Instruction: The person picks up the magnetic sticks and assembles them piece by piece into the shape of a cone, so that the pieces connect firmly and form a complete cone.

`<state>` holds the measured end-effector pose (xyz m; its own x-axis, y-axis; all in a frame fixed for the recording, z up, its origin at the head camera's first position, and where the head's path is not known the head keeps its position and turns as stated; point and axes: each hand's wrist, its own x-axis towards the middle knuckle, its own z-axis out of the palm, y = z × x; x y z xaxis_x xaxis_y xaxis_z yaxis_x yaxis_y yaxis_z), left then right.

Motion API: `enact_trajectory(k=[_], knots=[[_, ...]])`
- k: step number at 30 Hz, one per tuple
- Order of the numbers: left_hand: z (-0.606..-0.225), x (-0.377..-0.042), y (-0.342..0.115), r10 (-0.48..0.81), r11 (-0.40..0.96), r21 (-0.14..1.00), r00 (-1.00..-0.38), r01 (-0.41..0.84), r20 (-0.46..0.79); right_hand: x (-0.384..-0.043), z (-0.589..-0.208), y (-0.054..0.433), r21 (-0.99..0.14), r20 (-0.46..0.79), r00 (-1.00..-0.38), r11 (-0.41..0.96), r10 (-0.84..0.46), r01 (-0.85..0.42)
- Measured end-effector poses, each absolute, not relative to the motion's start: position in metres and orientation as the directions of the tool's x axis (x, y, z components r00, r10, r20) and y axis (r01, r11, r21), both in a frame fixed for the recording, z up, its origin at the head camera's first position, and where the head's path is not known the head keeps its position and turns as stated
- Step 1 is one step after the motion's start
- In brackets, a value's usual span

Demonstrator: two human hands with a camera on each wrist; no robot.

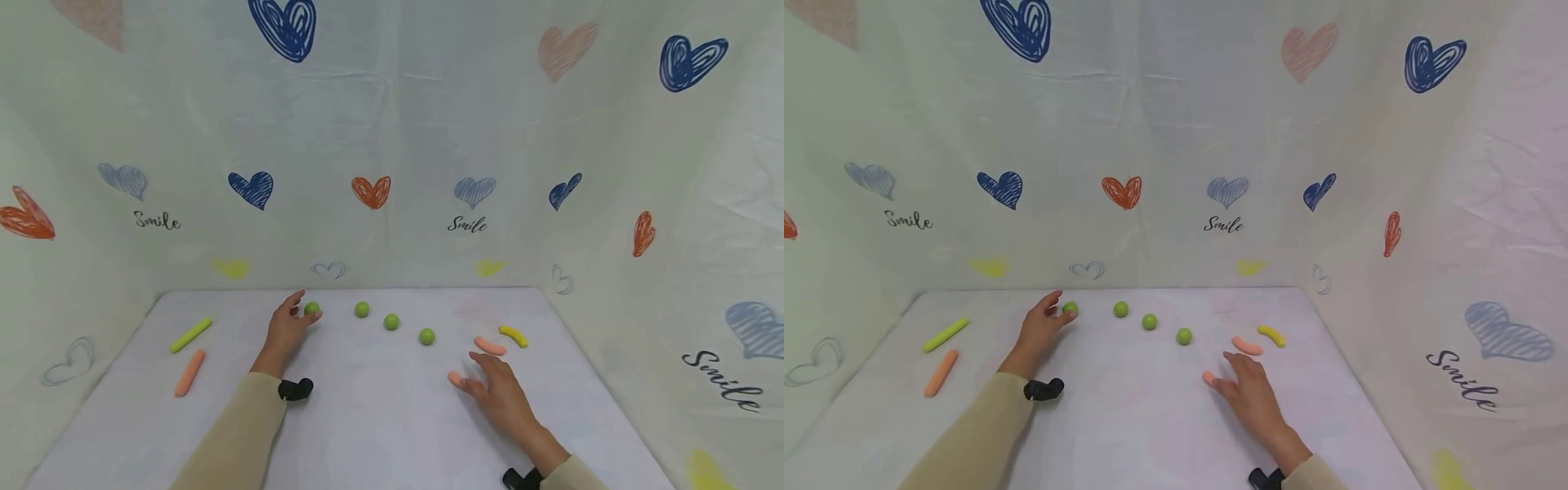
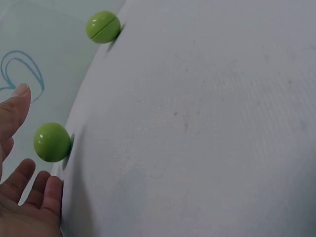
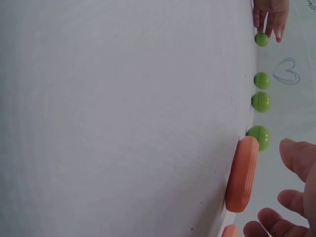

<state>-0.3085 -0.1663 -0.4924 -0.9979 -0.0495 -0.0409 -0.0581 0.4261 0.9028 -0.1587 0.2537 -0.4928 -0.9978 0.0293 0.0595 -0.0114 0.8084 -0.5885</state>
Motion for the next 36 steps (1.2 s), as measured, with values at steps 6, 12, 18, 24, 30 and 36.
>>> enact_trajectory(k=[6, 12, 18, 24, 30, 36], knots=[[-0.500, -0.316, -0.163, -0.047, 0.435, 0.899, -0.999, -0.044, -0.026, -0.157, -0.497, 0.256, -0.607, 0.052, -0.998, 0.795, 0.033, -0.005], [-0.502, -0.316, -0.166, -0.079, 0.506, 0.861, -0.997, -0.044, -0.004, -0.156, -0.500, 0.257, -0.638, 0.024, -0.999, 0.770, 0.039, 0.015], [-0.504, -0.316, -0.164, -0.085, 0.572, 0.819, -0.996, -0.040, 0.011, -0.157, -0.502, 0.263, -0.701, -0.015, -0.999, 0.713, 0.035, 0.036], [-0.506, -0.315, -0.161, -0.080, 0.581, 0.814, -0.996, -0.007, 0.049, -0.160, -0.508, 0.268, -0.723, -0.004, -1.000, 0.691, 0.012, 0.011], [-0.508, -0.313, -0.159, -0.065, 0.605, 0.796, -0.995, 0.017, 0.070, -0.164, -0.512, 0.269, -0.724, 0.028, -1.000, 0.689, -0.013, -0.029], [-0.508, -0.308, -0.152, -0.059, 0.572, 0.820, -0.996, 0.019, 0.064, -0.168, -0.514, 0.267, -0.693, 0.056, -0.998, 0.720, 0.001, -0.039]])
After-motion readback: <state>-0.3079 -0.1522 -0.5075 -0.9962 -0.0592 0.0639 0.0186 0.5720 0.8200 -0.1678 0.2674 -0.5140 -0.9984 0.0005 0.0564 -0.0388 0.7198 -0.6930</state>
